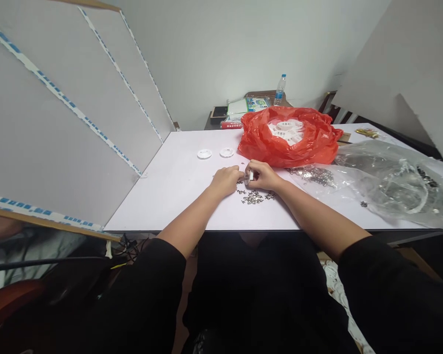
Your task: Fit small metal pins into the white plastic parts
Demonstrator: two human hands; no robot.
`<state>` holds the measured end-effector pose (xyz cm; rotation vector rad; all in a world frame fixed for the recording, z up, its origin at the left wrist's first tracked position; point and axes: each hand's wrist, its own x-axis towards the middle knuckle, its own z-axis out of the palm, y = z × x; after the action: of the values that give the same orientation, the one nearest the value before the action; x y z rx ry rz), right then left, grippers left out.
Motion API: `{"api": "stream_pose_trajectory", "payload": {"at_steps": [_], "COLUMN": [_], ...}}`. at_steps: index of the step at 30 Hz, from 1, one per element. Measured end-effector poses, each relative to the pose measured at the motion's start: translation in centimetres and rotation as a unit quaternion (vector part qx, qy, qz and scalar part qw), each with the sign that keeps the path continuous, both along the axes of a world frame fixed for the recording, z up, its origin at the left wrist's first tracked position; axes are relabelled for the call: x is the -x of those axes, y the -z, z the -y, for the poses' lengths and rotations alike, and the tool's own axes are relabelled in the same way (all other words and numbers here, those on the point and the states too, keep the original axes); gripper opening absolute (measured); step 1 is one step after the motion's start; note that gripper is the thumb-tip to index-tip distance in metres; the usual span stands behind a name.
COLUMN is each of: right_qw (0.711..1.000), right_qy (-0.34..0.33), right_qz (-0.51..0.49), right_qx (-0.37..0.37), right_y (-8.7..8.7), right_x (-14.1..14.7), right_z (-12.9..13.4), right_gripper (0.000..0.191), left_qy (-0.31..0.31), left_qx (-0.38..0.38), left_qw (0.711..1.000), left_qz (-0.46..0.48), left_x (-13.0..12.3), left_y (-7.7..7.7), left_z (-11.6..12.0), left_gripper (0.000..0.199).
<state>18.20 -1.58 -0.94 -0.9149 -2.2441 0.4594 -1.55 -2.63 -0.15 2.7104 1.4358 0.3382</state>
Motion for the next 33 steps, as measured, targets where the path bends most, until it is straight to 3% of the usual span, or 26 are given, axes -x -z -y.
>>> {"api": "stream_pose_trajectory", "payload": {"at_steps": [7, 11, 15, 21, 24, 27, 33], "right_qw": [1.000, 0.998, 0.992, 0.946, 0.926, 0.921, 0.943], "right_qy": [-0.003, 0.019, 0.033, 0.028, 0.028, 0.033, 0.058], "right_qz": [0.005, -0.041, -0.116, -0.238, -0.261, -0.251, -0.197], "right_qx": [-0.017, -0.038, 0.040, 0.219, 0.273, 0.295, 0.264], "right_y": [-0.2, -0.2, 0.1, -0.5, -1.0, -1.1, -1.1], "right_x": [-0.1, -0.3, -0.2, 0.5, 1.0, 1.3, 1.1], "right_z": [0.2, 0.1, -0.2, 0.1, 0.5, 0.8, 0.8], "right_gripper": [0.023, 0.025, 0.033, 0.060, 0.072, 0.078, 0.085], "left_qy": [0.031, 0.030, 0.049, 0.080, 0.062, 0.028, 0.056], "left_qx": [-0.013, -0.017, 0.022, 0.101, 0.147, 0.220, 0.280], "left_qw": [0.999, 0.991, 0.954, 0.896, 0.863, 0.828, 0.770], "left_qz": [0.013, 0.130, 0.294, 0.425, 0.479, 0.516, 0.571], "left_x": [0.7, 1.6, 1.8, 1.3, 1.3, 1.2, 1.2], "left_y": [0.0, -0.1, -0.2, 0.0, 0.2, 0.0, -1.0], "left_z": [-0.1, -0.5, -0.7, -1.1, -1.1, -0.9, -0.3], "left_gripper": [0.021, 0.022, 0.025, 0.018, 0.025, 0.040, 0.058]}}
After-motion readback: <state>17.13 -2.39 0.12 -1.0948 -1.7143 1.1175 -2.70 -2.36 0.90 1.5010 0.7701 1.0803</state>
